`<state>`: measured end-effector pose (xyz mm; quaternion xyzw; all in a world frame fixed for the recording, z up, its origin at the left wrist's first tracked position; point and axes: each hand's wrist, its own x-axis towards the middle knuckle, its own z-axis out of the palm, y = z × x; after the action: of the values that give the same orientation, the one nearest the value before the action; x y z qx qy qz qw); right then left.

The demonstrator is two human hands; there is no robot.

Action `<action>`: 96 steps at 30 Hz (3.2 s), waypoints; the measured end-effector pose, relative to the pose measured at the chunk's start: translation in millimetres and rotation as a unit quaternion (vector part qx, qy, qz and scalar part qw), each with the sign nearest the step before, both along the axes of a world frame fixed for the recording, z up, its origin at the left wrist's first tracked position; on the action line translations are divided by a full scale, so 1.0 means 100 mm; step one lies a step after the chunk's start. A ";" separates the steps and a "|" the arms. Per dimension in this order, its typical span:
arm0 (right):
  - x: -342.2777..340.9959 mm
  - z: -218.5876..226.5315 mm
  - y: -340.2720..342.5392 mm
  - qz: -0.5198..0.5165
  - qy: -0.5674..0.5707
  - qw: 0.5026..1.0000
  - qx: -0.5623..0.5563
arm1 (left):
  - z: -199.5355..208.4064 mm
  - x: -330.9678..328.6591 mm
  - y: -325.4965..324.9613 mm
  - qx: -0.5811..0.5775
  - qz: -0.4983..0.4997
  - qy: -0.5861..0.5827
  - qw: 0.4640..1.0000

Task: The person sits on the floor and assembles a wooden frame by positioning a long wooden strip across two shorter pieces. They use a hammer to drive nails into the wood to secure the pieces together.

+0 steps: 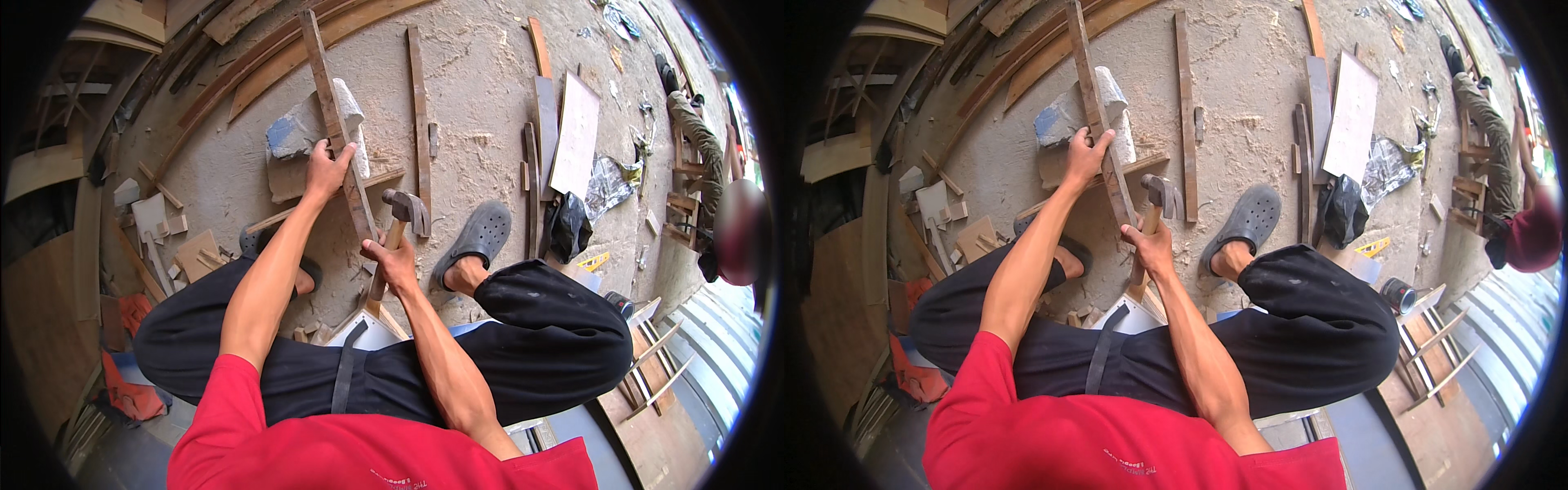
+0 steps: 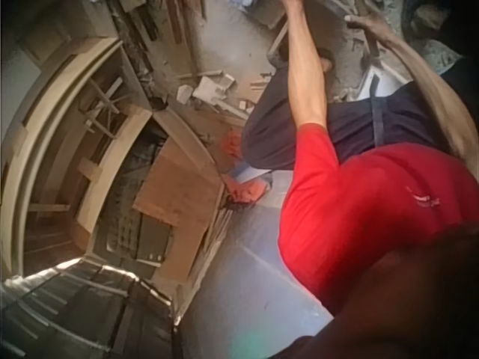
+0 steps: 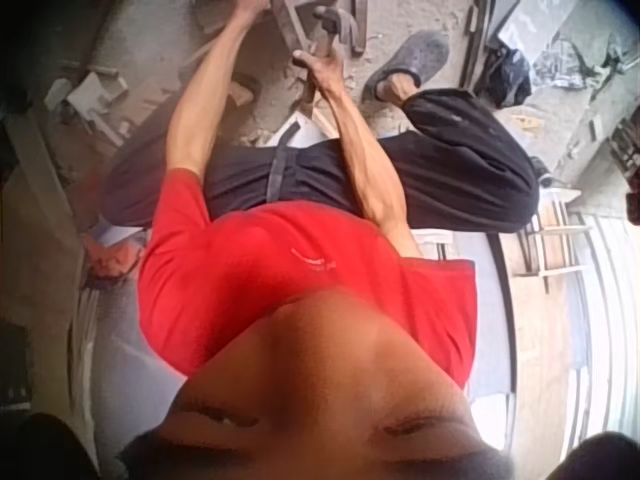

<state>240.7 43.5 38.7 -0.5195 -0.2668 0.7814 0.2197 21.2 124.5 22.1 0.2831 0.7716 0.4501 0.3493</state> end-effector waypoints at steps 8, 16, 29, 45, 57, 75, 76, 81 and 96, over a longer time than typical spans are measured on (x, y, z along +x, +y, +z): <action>0.05 -0.01 0.01 -0.011 0.002 1.000 -0.022 | -0.07 0.03 -0.02 -0.048 0.001 0.028 0.998; 0.06 0.11 0.06 -0.009 -0.027 0.999 -0.027 | -0.20 0.04 -0.06 -0.038 0.000 0.027 0.999; 0.14 0.00 0.10 0.001 -0.042 0.999 -0.003 | -0.02 0.12 -0.03 -0.069 -0.015 0.033 0.997; 0.44 0.03 0.61 0.010 -0.086 0.993 0.081 | 0.08 0.04 -0.33 -0.138 0.011 0.061 0.988; 0.40 0.20 0.72 0.064 -0.122 0.987 0.086 | 0.14 0.01 -0.28 -0.193 0.012 0.072 0.979; 0.46 -0.02 0.56 0.024 -0.086 0.994 0.069 | 0.05 0.10 -0.29 -0.154 0.009 0.089 0.984; 0.47 -0.03 0.56 0.030 -0.088 0.994 0.066 | 0.04 0.09 -0.29 -0.140 0.011 0.086 0.986; 0.45 0.00 0.56 0.024 -0.086 0.994 0.064 | 0.06 0.11 -0.26 -0.144 0.003 0.095 0.985; 0.42 0.06 0.61 0.026 -0.099 0.993 0.066 | 0.06 0.11 -0.25 -0.150 0.001 0.086 0.985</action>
<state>283.2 105.0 45.1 -0.5715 -0.3518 0.7124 0.2051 31.7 99.9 27.6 0.2650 0.8577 0.3034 0.3195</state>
